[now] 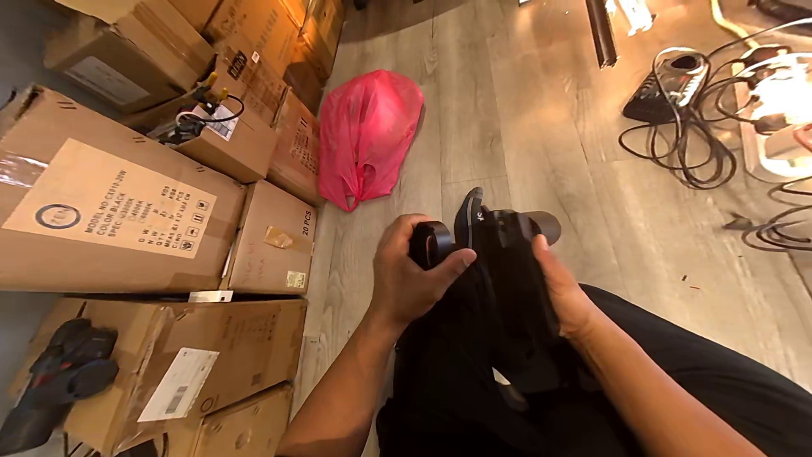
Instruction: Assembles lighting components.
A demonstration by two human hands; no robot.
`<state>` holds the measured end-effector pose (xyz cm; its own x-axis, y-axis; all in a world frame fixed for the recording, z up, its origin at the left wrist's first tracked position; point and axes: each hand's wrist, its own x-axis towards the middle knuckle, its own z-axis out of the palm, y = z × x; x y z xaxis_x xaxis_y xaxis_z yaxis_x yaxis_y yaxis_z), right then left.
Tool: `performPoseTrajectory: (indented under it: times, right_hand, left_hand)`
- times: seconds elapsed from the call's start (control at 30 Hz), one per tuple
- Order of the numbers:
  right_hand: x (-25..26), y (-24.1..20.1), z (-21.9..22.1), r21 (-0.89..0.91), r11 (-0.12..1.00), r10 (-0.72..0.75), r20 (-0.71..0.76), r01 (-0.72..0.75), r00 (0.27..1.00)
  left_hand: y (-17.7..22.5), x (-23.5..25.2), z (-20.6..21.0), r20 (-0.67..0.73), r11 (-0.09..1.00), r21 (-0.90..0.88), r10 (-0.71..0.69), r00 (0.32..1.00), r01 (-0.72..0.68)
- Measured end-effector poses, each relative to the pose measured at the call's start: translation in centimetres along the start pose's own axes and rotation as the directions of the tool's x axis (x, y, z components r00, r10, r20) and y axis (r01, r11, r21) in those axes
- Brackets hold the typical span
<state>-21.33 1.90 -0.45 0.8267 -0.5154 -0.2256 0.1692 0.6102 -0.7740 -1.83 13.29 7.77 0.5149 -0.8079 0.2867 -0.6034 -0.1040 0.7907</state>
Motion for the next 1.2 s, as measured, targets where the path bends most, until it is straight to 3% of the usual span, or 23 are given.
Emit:
performPoseTrajectory:
  times: [0.07, 0.17, 0.33, 0.5, 0.63, 0.73, 0.9, 1.0, 1.13, 1.2]
  right_hand:
    - [0.5, -0.2, -0.1, -0.170, 0.978, 0.096, -0.165, -0.124, 0.982]
    - [2.1, 0.6, -1.7, -0.196, 0.947, 0.174, -0.357, -0.256, 0.918]
    - [4.5, 1.8, -5.2, -0.093, 0.961, 0.173, -0.536, -0.262, 0.826]
    - [5.0, 1.8, -6.1, -0.058, 0.961, 0.183, -0.603, -0.271, 0.777]
    - [5.5, 2.1, -7.0, -0.209, 0.889, 0.186, -0.648, -0.407, 0.739]
    - [5.8, 1.8, -8.1, -0.386, 0.767, 0.119, -0.699, -0.512, 0.705]
    - [5.4, 2.1, -8.9, -0.483, 0.695, -0.054, -0.773, -0.532, 0.632]
    - [5.5, 2.9, -9.3, -0.505, 0.625, -0.068, -0.795, -0.595, 0.603]
    - [5.4, 3.1, -8.7, -0.551, 0.500, -0.086, -0.800, -0.668, 0.594]
    - [4.9, 2.9, -7.5, -0.677, 0.482, -0.268, -0.719, -0.557, 0.642]
  left_hand:
    - [0.4, 0.0, -0.2, -0.017, 0.981, 0.188, -0.037, 0.999, 0.039]
    - [0.8, 0.3, -0.6, -0.030, 0.938, 0.337, -0.079, 0.996, 0.085]
    - [0.7, 0.5, -0.8, -0.036, 0.871, 0.489, -0.042, 0.998, 0.055]
    - [0.6, 1.0, -1.1, -0.006, 0.848, 0.513, -0.151, 0.989, 0.133]
    - [0.3, 1.4, -1.5, 0.107, 0.926, 0.278, -0.293, 0.950, 0.254]
    - [0.4, 1.7, -1.6, 0.189, 0.952, 0.019, -0.303, 0.934, 0.305]
    - [0.4, 1.8, -1.7, 0.195, 0.863, -0.292, -0.368, 0.909, 0.412]
    - [0.6, 1.8, -1.7, 0.166, 0.783, -0.430, -0.422, 0.891, 0.450]
    - [0.9, 2.1, -2.1, 0.153, 0.702, -0.568, -0.422, 0.894, 0.429]
    - [0.9, 2.0, -2.4, 0.153, 0.685, -0.605, -0.400, 0.904, 0.406]
